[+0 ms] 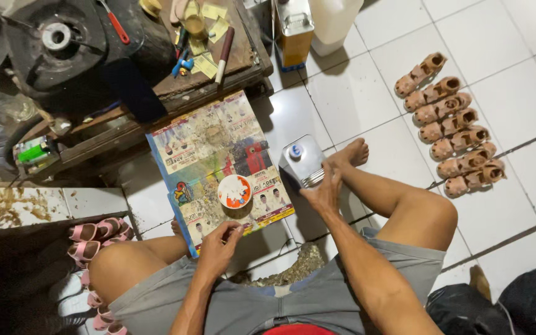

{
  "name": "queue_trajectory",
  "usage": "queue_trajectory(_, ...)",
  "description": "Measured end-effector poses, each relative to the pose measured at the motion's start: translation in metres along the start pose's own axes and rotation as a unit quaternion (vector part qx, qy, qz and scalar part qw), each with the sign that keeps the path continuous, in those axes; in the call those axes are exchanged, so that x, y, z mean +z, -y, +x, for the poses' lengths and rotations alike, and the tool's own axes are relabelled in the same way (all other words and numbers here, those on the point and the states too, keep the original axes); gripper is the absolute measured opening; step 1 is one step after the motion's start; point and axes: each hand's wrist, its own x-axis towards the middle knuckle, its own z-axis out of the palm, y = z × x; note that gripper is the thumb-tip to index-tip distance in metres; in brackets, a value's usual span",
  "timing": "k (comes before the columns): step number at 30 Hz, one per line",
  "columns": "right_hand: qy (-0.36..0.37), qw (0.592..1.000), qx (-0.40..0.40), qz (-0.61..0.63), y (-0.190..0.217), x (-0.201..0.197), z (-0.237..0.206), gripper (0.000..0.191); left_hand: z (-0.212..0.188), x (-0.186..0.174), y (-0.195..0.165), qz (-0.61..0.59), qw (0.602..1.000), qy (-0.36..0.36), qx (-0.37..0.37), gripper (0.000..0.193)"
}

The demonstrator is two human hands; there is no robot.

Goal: The person sits on the floor and applies glue to pink sandals using a small brush. They pour glue from a metal tin into a small container, then repeatedly dip the brush and apply the adhesive to the straps and sole of each sandal before placing them in a row.

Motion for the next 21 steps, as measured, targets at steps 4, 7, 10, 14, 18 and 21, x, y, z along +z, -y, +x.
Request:
queue_trajectory(4,-0.082,0.995,-0.040,0.047,0.005,-0.023,0.002,0.095,-0.006,-0.002,-0.010,-0.011,0.999,-0.023,0.043,0.028)
queue_trajectory(7,-0.115,0.986,-0.116,0.041,0.011,-0.045,-0.010,0.095,-0.013,-0.002,-0.026,0.011,0.996,-0.029,0.086,0.031)
queue_trajectory(10,-0.131,0.974,-0.183,0.033,0.015,-0.067,-0.029,0.091,-0.009,0.004,-0.048,0.030,0.978,0.011,0.208,0.038)
queue_trajectory(14,-0.101,0.983,-0.137,0.062,0.017,-0.080,-0.049,0.094,0.019,0.011,-0.074,0.113,0.929,-0.085,0.342,0.041)
queue_trajectory(18,-0.088,0.984,-0.149,0.042,0.025,-0.062,-0.054,0.093,0.039,0.003,-0.077,0.319,0.923,-0.070,0.205,0.073)
queue_trajectory(21,-0.073,0.982,-0.168,0.038,0.039,-0.040,-0.053,0.087,0.037,-0.007,-0.065,0.346,0.907,-0.102,0.218,0.085)
